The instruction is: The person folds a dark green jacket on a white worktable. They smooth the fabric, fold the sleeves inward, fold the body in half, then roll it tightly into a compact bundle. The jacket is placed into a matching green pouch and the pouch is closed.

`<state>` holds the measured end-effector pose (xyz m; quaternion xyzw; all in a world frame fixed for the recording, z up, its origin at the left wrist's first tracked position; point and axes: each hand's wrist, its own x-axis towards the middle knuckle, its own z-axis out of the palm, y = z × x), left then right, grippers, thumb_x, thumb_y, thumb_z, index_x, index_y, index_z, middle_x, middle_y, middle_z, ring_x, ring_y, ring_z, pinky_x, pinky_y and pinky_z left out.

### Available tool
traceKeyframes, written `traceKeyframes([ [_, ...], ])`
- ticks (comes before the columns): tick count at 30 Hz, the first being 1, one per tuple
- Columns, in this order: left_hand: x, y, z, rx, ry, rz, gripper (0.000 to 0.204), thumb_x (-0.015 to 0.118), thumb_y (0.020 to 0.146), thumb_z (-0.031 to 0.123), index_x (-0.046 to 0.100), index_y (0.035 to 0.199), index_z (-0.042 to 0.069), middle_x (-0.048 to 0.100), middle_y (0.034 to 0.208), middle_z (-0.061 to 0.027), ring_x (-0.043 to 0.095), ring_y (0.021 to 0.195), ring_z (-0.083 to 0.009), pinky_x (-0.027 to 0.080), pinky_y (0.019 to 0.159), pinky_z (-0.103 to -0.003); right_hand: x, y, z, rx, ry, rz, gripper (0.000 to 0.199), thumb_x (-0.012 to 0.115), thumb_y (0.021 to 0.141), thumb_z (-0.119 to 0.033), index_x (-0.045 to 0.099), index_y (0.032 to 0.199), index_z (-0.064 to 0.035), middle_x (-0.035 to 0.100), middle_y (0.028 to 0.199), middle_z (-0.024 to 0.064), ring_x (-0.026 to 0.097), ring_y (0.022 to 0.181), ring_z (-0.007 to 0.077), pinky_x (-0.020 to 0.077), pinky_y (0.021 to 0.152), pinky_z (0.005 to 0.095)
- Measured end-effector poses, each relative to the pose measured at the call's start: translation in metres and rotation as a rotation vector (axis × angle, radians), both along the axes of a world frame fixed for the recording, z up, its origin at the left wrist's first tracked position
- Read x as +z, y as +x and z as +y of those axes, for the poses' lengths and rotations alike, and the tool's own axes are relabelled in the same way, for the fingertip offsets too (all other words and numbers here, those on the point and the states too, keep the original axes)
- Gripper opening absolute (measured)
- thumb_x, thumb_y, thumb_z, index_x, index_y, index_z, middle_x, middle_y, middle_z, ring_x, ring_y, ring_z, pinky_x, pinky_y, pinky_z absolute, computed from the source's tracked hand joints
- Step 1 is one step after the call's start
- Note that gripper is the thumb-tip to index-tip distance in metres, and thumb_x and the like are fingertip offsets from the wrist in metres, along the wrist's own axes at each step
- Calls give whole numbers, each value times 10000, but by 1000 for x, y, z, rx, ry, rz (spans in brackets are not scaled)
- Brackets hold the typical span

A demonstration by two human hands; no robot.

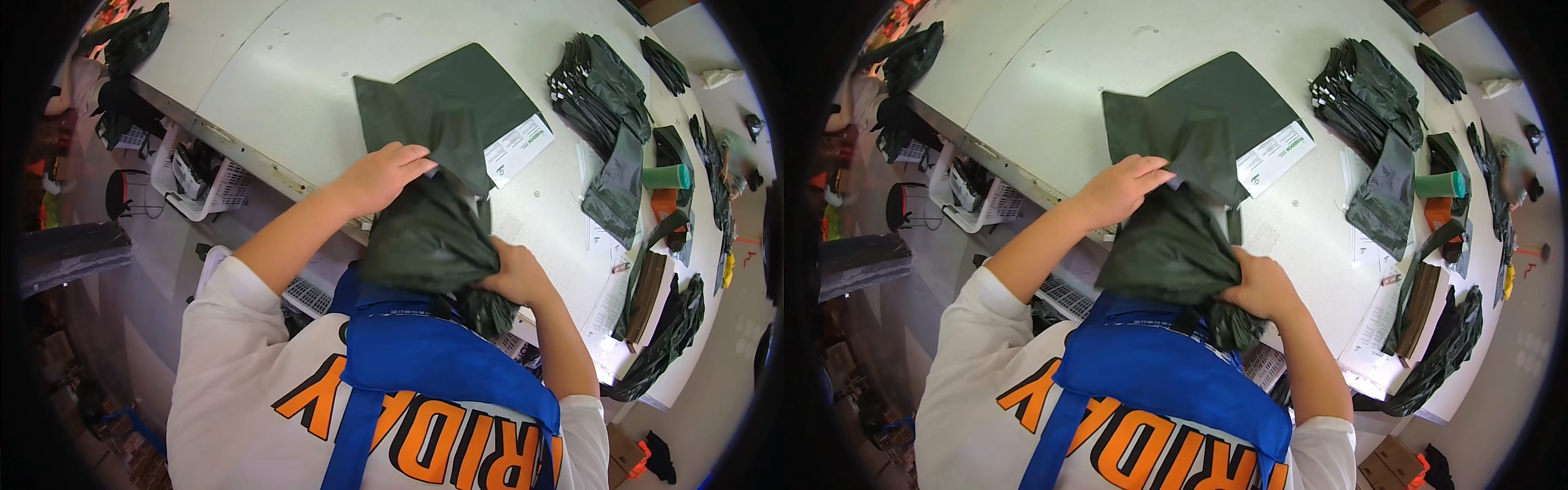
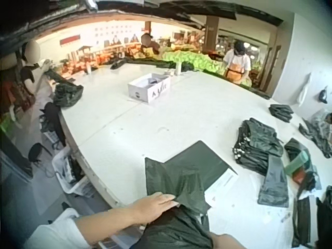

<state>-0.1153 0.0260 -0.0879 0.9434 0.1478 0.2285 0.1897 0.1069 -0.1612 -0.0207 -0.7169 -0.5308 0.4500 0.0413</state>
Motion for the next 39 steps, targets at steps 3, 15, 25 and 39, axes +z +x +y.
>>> traceKeyframes([
  [3, 29, -16, 0, -110, -109, 247, 445, 554, 701, -55, 573, 1128, 70, 550, 1033, -97, 538, 920, -282, 484, 810, -350, -17, 4, -3, -259, 146, -91, 596, 729, 648, -296, 536, 1134, -11, 646, 910, 250, 616, 897, 405, 483, 794, 435],
  [15, 78, 71, -91, 223, -21, -14, 216, 645, 716, 123, 579, 916, 75, 526, 862, -68, 569, 786, -242, 504, 609, -325, -13, -37, 4, -420, 276, -165, 707, 673, 702, -307, 419, 1286, 1, 651, 882, 251, 636, 835, 402, 505, 744, 444],
  [25, 77, 106, -107, -225, -6, -35, 61, 550, 749, 110, 590, 785, 82, 560, 783, -91, 597, 778, -265, 496, 693, -368, -53, -17, -14, -294, 488, -389, 310, 654, 757, -184, 624, 1035, -51, 635, 1026, 226, 623, 923, 368, 506, 767, 415],
  [39, 4, 64, -104, 65, -779, -446, 650, 527, 805, -79, 388, 1396, 151, 576, 1222, -164, 565, 1129, -259, 410, 968, -298, -14, 1, -17, -1223, 583, 761, 390, 542, 872, -136, 478, 1222, 24, 593, 1065, 122, 592, 949, 203, 478, 809, 329],
])
